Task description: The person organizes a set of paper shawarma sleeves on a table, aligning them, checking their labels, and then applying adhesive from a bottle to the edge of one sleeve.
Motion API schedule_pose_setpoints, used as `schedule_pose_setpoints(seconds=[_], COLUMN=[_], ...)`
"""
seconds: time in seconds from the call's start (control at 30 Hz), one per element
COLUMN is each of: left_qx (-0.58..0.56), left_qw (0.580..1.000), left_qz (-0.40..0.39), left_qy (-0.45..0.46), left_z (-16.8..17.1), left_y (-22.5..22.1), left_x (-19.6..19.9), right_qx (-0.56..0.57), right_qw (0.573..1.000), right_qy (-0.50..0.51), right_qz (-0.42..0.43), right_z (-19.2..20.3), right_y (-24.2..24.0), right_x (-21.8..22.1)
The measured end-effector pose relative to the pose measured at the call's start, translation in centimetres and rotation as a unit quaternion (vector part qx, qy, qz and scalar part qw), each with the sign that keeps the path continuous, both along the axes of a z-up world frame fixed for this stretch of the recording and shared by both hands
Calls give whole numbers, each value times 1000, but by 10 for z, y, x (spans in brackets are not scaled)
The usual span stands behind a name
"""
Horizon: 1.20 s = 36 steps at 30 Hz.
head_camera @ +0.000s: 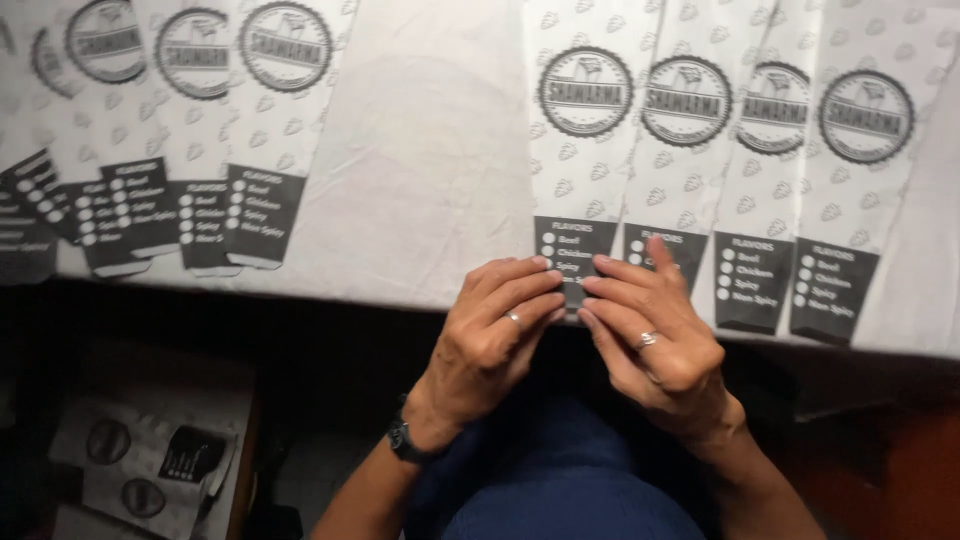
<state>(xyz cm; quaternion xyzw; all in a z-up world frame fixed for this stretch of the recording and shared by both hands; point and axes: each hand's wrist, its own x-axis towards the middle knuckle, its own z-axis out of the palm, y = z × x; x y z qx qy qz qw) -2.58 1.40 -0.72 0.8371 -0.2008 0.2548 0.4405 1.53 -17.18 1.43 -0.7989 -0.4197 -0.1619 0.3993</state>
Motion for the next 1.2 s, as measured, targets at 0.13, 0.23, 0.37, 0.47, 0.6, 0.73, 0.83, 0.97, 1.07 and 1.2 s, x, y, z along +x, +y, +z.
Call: schedule_pose_setpoints(seconds=[0.13,0.23,0.37,0.47,0.6,0.73,0.83,0.97,1.07,1.2], left_qx=[-75,-142,-147,-39,224,277,273,267,315,350], left_qw=[992,979,978,982,874,844,847,858,835,832], left_qz=[85,75,40,178,407,392,373,333,343,313], left_qy=[47,126,144,41,145,238,262,286,292,297], left_z=[2,-1,-14,-17,-8,-17,-10,0,-1,6], left_y=[-15,-14,11,61,133,117,55,-2,-19,-31], left_x=[1,0,2,7,8,10,15,15,16,10], right_qx=[2,8,-16,-15,-39,-65,-76,-93,-83,-87], right_qw=[990,980,984,987,990,994,994,993,995,995], right_qy=[95,160,151,132,101,65,45,30,34,27], right_qz=[-103,-114,-91,-91,-85,-58,-57,-62,-49,-46], right_z=[6,18,17,9,1,-1,-4,-5,-6,-5], right_y=[8,11,7,6,4,0,1,0,0,2], right_x=[-11,-12,-10,-11,-16,-15,-13,-13,-13,-15])
